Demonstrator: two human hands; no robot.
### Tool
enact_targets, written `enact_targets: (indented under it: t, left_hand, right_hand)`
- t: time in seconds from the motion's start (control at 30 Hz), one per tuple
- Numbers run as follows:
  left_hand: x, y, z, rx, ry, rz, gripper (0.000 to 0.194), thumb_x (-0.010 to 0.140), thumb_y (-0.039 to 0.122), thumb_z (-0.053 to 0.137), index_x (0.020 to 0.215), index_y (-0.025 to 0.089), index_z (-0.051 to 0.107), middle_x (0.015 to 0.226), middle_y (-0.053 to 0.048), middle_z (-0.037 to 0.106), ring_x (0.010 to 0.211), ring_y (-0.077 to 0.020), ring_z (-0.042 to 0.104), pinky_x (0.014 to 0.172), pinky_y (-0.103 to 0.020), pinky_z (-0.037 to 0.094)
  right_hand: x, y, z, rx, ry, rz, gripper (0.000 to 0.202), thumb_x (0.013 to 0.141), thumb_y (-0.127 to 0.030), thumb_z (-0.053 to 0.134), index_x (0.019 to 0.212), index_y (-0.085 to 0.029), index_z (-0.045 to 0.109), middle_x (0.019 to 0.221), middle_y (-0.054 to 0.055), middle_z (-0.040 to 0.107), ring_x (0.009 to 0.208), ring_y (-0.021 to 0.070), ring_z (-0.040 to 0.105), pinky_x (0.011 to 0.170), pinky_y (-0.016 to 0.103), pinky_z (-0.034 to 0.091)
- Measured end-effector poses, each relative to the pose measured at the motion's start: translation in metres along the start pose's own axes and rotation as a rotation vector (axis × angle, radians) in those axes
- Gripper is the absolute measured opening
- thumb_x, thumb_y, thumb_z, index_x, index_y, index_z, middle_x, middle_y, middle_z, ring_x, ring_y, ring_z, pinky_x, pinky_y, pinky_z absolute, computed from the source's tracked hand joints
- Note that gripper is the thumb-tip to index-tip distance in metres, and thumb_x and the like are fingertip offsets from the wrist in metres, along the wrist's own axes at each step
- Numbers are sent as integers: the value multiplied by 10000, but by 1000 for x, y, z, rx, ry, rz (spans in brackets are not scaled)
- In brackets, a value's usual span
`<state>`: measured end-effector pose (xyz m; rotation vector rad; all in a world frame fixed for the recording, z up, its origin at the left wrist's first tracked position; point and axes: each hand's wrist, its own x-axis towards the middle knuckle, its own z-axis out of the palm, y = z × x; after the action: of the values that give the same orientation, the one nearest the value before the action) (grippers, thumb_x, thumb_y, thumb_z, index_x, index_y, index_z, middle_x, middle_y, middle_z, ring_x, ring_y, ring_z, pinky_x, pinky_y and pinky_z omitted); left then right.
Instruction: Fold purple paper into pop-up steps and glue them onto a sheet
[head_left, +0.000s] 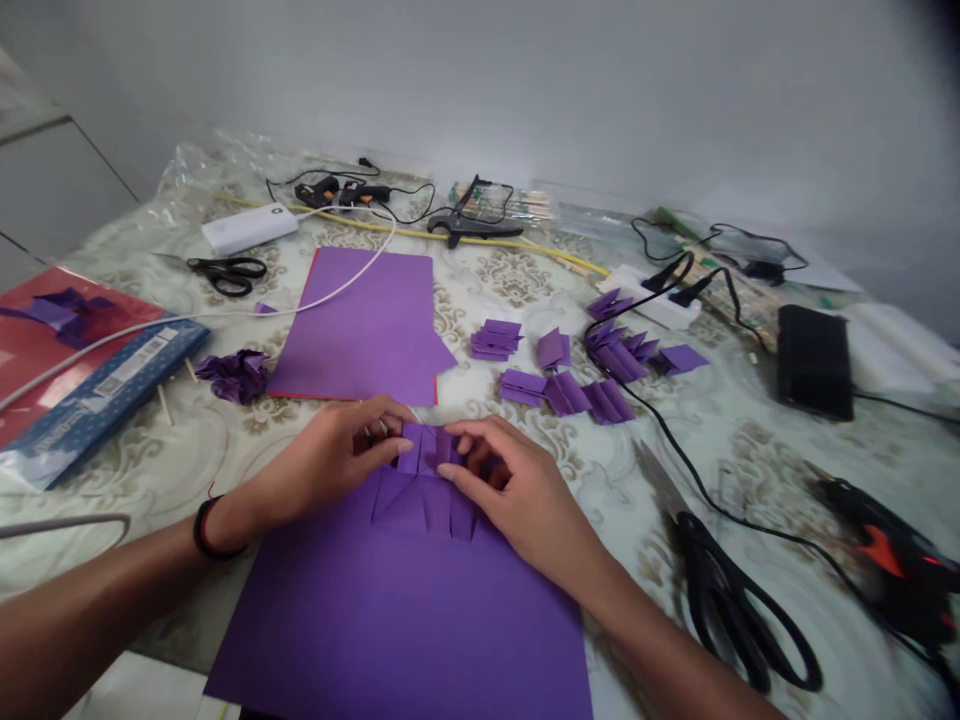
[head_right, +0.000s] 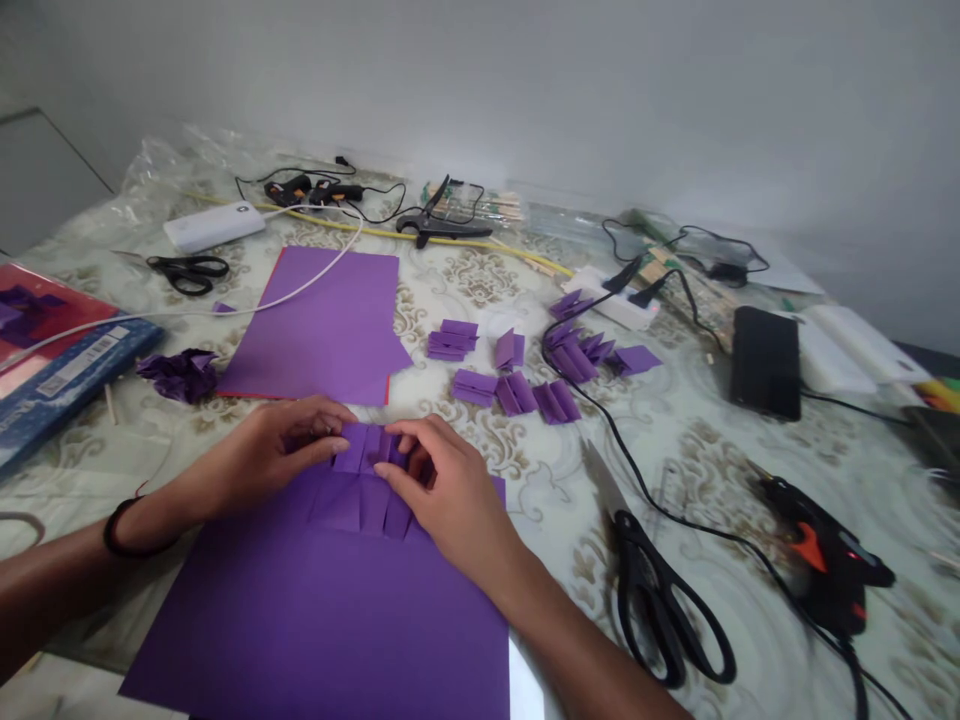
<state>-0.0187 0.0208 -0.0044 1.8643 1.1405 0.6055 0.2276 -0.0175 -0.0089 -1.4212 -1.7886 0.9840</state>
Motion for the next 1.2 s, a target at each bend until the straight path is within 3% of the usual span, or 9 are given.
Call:
enact_targets:
  t: [0.13,0.27,0.4,0.5,0.7,0.97,1.2]
  left_hand:
    - [-1,3,0,43,19,49,233,1047,346,613,1235,226,681,997,-24,795,876,-193,737,805,-303,566]
    - [-2,3,1,133,15,114,198,1010,267,683,1204,228,691,913,6,758,761,-168,687,734,-279,539]
    - [-2,-3,4,237,11,207,182,996,215,698,1169,244,748,1086,-38,754,947,-212,712,890,-345,560]
    - [-3,-8,8,311,20,254,190,1018,211,677,1188,237,759,1176,-82,732,1063,-257,707,972,-407,564]
    - [-4,-8,8,470,29,343,203,1037,223,659,1174,263,803,1153,-93,718,1062,-280,667,989,-459,556]
    - [-7,-8,6,600,30,346,211,1021,212,693,1206,252,786,1185,-92,747,1077,-299,667,989,-485,535]
    - [-3,-14,8,578,-20,349,377,1045,248,687,1422,237,677,1327,-121,717,1236,-322,655,1078,-516,519]
  right_hand:
    - [0,2,1,8,16,13,186,968,-288,777,1137,-252,710,1004,23,705,826,199,684,764,351,574]
    - [-1,2,2,-50,-6,-70,130,1031,-269,695,1152,-244,734,1030,38,687,884,211,697,797,366,587]
    - [-2,3,6,-148,-14,-146,180,1016,-216,706,1193,-219,741,1051,49,672,832,205,694,812,389,615]
    - [-3,6,10,-252,0,-211,246,1017,-191,689,1257,-191,743,1165,105,685,898,237,727,833,424,639]
    - [-5,6,13,-460,-2,-293,280,1045,-195,640,1294,-229,764,1335,137,704,1137,306,742,875,470,673]
    - [-7,1,12,-696,-76,-313,307,1073,-237,627,1343,-251,773,1296,108,774,1097,312,711,700,429,660]
    - [-7,0,15,-684,-86,-309,329,1063,-190,608,1347,-222,772,1263,116,785,1095,341,698,717,474,667]
